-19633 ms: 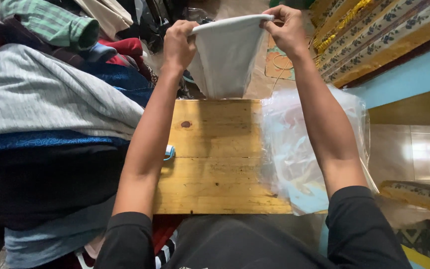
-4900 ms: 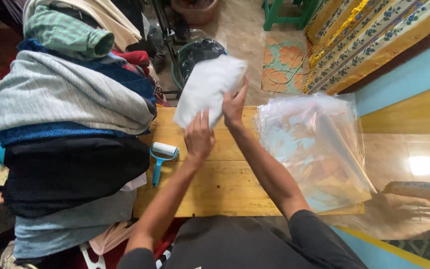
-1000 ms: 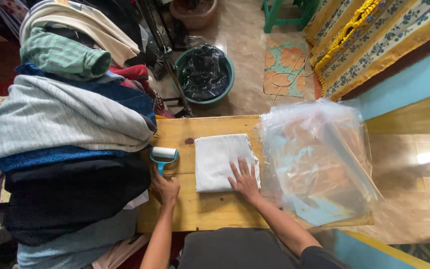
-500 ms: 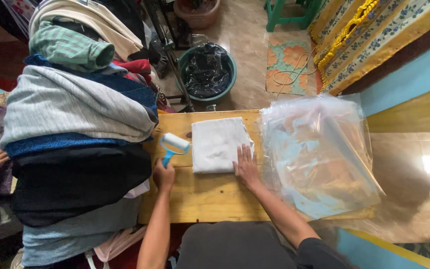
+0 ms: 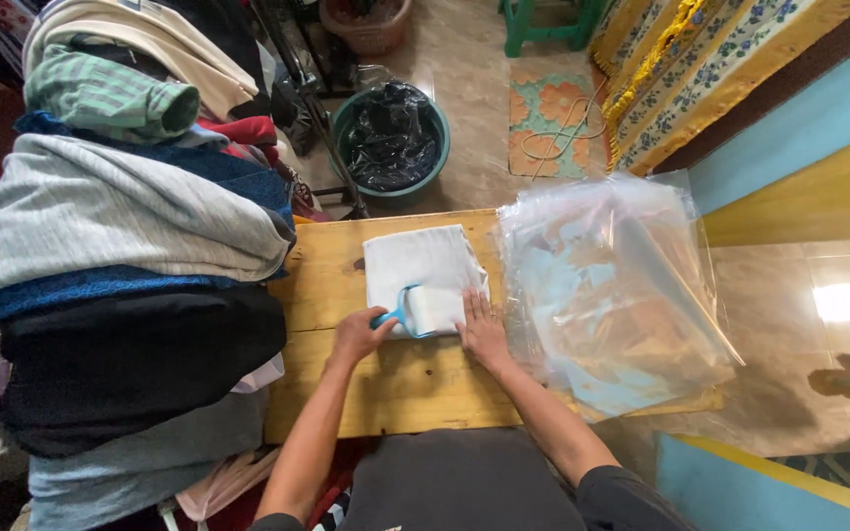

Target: Using a lint roller to clean a pair of white pants and then folding them neatly on a wooden surface.

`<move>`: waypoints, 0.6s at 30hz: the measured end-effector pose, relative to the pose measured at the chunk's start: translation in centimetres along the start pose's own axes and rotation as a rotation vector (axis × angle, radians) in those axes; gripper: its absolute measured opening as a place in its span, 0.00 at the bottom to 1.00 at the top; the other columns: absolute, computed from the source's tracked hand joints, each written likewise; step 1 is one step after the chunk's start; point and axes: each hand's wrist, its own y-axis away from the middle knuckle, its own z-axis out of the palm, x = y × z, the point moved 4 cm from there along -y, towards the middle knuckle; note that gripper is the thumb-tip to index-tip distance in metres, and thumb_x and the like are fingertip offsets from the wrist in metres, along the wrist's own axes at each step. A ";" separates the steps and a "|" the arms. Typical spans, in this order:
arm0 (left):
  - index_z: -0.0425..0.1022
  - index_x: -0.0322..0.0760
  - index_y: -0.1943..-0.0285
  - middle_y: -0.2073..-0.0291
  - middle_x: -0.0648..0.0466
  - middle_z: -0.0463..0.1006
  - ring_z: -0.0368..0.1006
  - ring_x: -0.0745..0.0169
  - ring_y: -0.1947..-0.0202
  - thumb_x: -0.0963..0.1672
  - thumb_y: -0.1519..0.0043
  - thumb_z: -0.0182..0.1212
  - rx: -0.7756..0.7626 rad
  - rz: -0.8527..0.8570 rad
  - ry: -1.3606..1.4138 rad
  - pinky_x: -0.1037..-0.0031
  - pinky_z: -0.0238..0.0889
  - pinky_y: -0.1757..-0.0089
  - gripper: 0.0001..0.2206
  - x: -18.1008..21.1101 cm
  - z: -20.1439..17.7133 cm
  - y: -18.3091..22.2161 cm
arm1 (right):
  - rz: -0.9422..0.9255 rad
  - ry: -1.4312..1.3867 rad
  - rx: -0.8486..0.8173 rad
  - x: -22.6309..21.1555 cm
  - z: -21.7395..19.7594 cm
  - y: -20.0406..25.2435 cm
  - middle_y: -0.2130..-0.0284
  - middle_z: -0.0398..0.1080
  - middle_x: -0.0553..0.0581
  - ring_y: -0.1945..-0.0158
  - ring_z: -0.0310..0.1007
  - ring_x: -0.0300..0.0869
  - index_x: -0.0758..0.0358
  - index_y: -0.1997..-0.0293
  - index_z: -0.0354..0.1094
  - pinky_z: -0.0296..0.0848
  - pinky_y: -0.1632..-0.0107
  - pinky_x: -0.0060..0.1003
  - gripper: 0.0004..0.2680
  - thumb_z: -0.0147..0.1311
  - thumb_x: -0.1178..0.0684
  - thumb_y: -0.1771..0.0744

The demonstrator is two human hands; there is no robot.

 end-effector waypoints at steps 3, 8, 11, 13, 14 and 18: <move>0.82 0.55 0.48 0.54 0.52 0.84 0.79 0.46 0.50 0.58 0.39 0.61 0.033 -0.062 0.006 0.58 0.72 0.51 0.17 -2.0 -2.4 1.9 | 0.009 -0.020 -0.026 0.0 0.5 0.1 0.25 0.48 0.58 0.23 0.44 0.51 0.56 0.22 0.46 0.38 0.29 0.61 0.27 0.41 0.37 0.31; 0.81 0.66 0.49 0.60 0.59 0.84 0.80 0.53 0.54 0.63 0.40 0.57 0.115 -0.285 -0.055 0.62 0.73 0.52 0.19 -7.7 -3.4 4.8 | 0.012 -0.023 -0.075 -0.5 -0.8 -0.2 0.26 0.51 0.60 0.24 0.47 0.54 0.59 0.24 0.49 0.41 0.30 0.63 0.26 0.44 0.40 0.31; 0.79 0.57 0.49 0.63 0.52 0.83 0.80 0.47 0.56 0.59 0.37 0.57 0.366 -0.391 0.000 0.60 0.72 0.53 0.17 -11.9 -2.5 7.0 | -0.007 0.008 -0.116 -2.7 -4.2 -1.5 0.29 0.54 0.65 0.26 0.50 0.59 0.60 0.27 0.54 0.47 0.33 0.67 0.27 0.52 0.45 0.35; 0.78 0.46 0.48 0.61 0.43 0.81 0.79 0.39 0.54 0.54 0.33 0.58 0.557 -0.404 0.105 0.56 0.70 0.52 0.14 -13.1 -1.7 7.8 | -0.024 0.023 -0.138 -4.4 -6.1 -3.1 0.30 0.55 0.69 0.28 0.52 0.64 0.59 0.29 0.57 0.51 0.35 0.70 0.29 0.58 0.48 0.39; 0.76 0.47 0.45 0.62 0.44 0.82 0.79 0.38 0.58 0.55 0.32 0.55 0.611 -0.493 0.022 0.53 0.72 0.53 0.16 -13.3 -1.3 8.9 | -0.109 -0.083 -0.212 -6.0 -6.3 -3.5 0.30 0.53 0.68 0.27 0.51 0.63 0.55 0.28 0.55 0.50 0.35 0.72 0.31 0.59 0.49 0.41; 0.76 0.45 0.41 0.67 0.39 0.82 0.80 0.33 0.63 0.52 0.32 0.57 0.778 -0.511 -0.130 0.47 0.74 0.59 0.15 -12.2 -0.8 11.2 | -0.263 -0.101 -0.345 -10.8 -4.3 -5.2 0.33 0.56 0.68 0.30 0.55 0.65 0.46 0.26 0.50 0.52 0.35 0.74 0.38 0.66 0.43 0.45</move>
